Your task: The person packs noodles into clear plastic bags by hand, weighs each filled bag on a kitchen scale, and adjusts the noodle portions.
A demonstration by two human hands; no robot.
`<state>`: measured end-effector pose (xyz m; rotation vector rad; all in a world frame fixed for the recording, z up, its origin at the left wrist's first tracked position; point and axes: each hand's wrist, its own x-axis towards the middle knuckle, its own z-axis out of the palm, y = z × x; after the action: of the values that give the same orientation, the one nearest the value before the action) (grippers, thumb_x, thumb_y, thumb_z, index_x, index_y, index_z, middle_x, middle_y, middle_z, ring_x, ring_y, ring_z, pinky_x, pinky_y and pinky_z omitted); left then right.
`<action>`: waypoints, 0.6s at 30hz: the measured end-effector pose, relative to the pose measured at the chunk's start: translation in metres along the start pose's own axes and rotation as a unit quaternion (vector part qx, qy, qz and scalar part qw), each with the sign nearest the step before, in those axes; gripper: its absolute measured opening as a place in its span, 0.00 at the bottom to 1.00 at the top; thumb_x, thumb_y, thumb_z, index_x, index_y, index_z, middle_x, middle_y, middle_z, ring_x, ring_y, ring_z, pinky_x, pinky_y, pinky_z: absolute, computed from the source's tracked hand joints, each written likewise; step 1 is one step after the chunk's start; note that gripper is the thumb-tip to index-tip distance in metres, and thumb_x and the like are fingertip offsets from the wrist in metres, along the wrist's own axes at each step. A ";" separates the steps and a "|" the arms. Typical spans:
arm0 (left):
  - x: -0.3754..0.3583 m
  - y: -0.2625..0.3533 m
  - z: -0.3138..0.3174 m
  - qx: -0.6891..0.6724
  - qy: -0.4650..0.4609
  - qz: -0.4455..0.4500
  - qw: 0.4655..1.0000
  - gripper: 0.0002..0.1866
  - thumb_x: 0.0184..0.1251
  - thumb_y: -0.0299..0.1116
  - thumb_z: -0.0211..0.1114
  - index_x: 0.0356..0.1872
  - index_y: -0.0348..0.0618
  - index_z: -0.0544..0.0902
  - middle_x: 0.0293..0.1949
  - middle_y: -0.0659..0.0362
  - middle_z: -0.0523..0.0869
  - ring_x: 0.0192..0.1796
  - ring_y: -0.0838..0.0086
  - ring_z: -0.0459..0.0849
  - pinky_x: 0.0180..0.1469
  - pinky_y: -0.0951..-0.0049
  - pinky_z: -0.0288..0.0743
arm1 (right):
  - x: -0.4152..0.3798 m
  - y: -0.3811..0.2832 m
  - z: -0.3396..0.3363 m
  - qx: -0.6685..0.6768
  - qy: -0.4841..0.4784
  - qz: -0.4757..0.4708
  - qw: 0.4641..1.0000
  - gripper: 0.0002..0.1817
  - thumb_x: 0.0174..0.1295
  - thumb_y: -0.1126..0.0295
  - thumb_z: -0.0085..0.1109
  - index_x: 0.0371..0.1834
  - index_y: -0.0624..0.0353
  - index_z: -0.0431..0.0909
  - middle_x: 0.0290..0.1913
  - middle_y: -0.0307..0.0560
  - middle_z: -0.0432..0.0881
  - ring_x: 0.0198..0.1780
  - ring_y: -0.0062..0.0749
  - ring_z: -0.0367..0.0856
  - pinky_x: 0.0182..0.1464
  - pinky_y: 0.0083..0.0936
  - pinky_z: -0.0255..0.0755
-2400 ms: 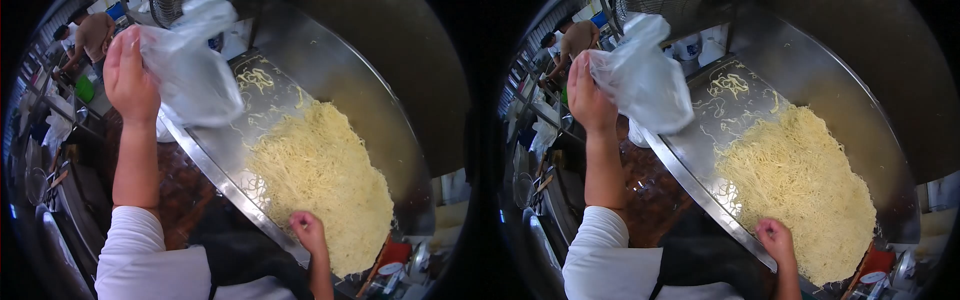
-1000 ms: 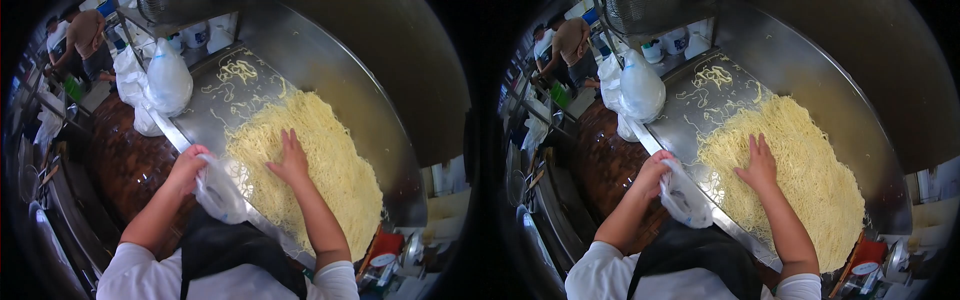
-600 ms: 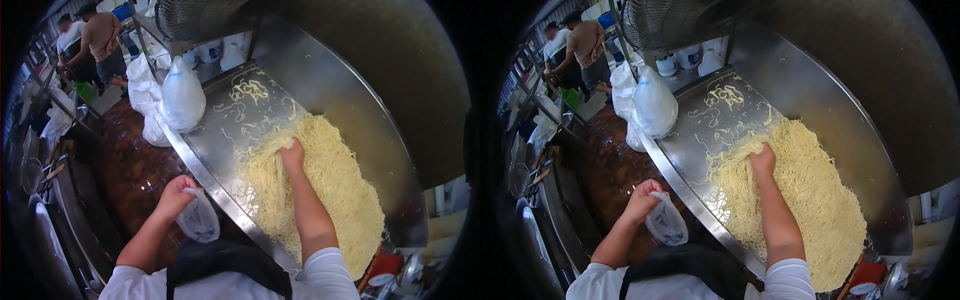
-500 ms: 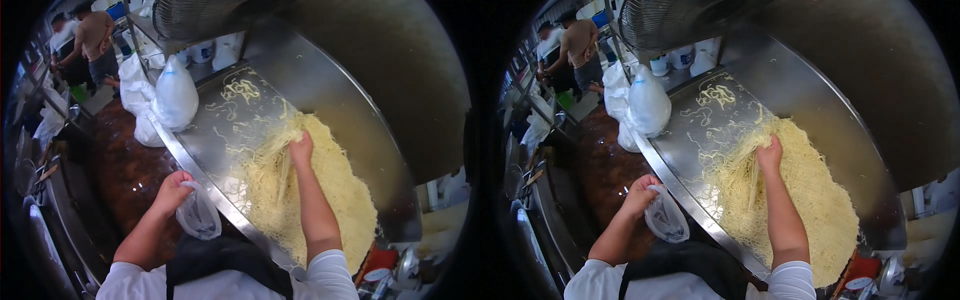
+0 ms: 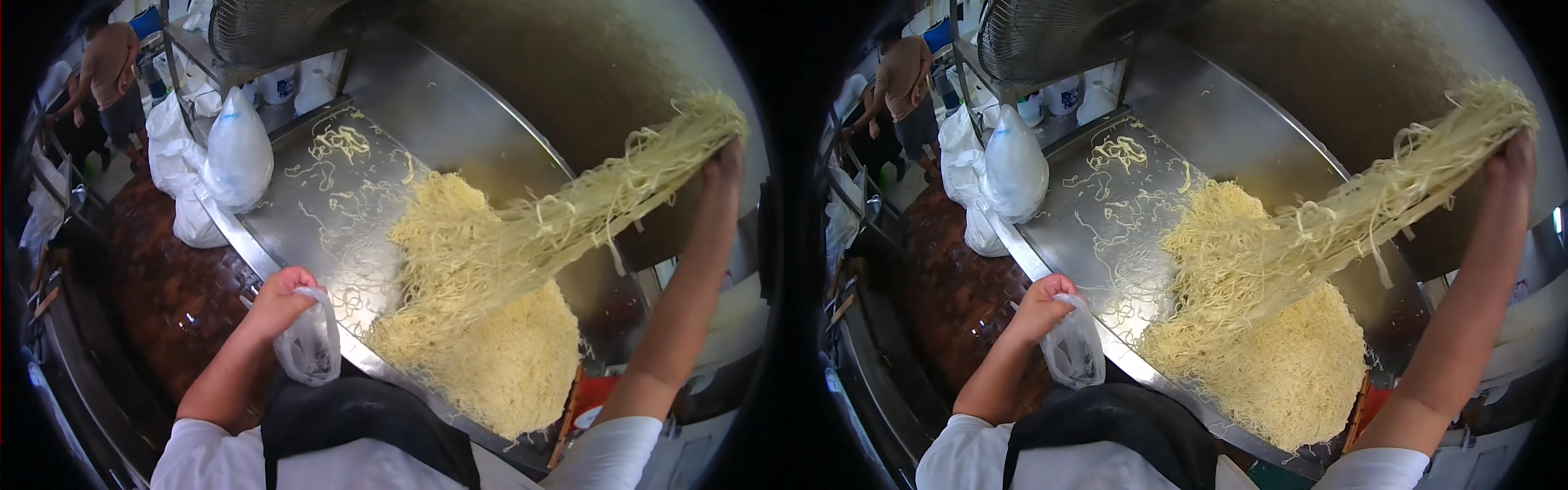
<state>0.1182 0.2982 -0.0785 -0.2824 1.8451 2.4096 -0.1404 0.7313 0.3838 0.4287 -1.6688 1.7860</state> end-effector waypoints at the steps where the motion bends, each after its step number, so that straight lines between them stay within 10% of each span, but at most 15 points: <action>1: 0.001 -0.002 -0.001 0.006 0.007 0.001 1.000 0.05 0.57 0.20 0.62 0.31 0.41 0.75 0.30 0.62 0.82 0.32 0.81 0.79 0.35 0.80 0.72 | 0.003 -0.006 -0.005 -0.001 -0.004 -0.009 1.000 0.20 0.69 0.57 0.47 0.53 0.63 0.74 0.51 0.53 0.79 0.51 0.42 0.80 0.54 0.42 0.76; 8: -0.006 0.005 0.003 0.018 0.060 -0.020 0.998 0.03 0.59 0.23 0.61 0.29 0.42 0.76 0.28 0.64 0.81 0.30 0.83 0.77 0.33 0.81 0.70 | -0.143 0.101 -0.052 -0.067 -0.228 0.255 0.937 0.20 0.66 0.59 0.55 0.53 0.63 0.76 0.52 0.50 0.80 0.51 0.34 0.80 0.52 0.34 0.76; 11: -0.010 0.018 0.014 -0.008 0.065 -0.045 0.997 0.02 0.60 0.24 0.61 0.30 0.41 0.76 0.28 0.65 0.81 0.30 0.83 0.77 0.33 0.81 0.70 | -0.255 0.256 -0.080 -0.259 -0.534 0.427 0.682 0.39 0.53 0.58 0.65 0.69 0.56 0.62 0.67 0.49 0.67 0.68 0.39 0.64 0.70 0.35 0.57; 14: -0.006 0.010 0.017 0.037 0.031 -0.018 0.999 0.02 0.61 0.25 0.61 0.31 0.42 0.77 0.28 0.66 0.80 0.28 0.84 0.76 0.30 0.82 0.69 | -0.418 0.347 -0.052 -0.598 -0.372 0.281 0.653 0.46 0.41 0.56 0.73 0.67 0.58 0.63 0.72 0.59 0.57 0.71 0.58 0.55 0.70 0.38 0.56; 18: -0.005 0.009 0.027 0.097 0.010 -0.001 0.995 0.02 0.61 0.26 0.61 0.32 0.41 0.77 0.28 0.66 0.80 0.29 0.85 0.76 0.31 0.82 0.69 | -0.429 0.290 -0.034 -0.578 -0.343 0.207 0.711 0.39 0.47 0.57 0.69 0.63 0.60 0.69 0.68 0.60 0.65 0.61 0.53 0.72 0.60 0.36 0.69</action>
<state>0.1191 0.3219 -0.0621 -0.2938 2.0666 2.2117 -0.0063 0.6700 -0.1134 0.0989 -3.1815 0.4094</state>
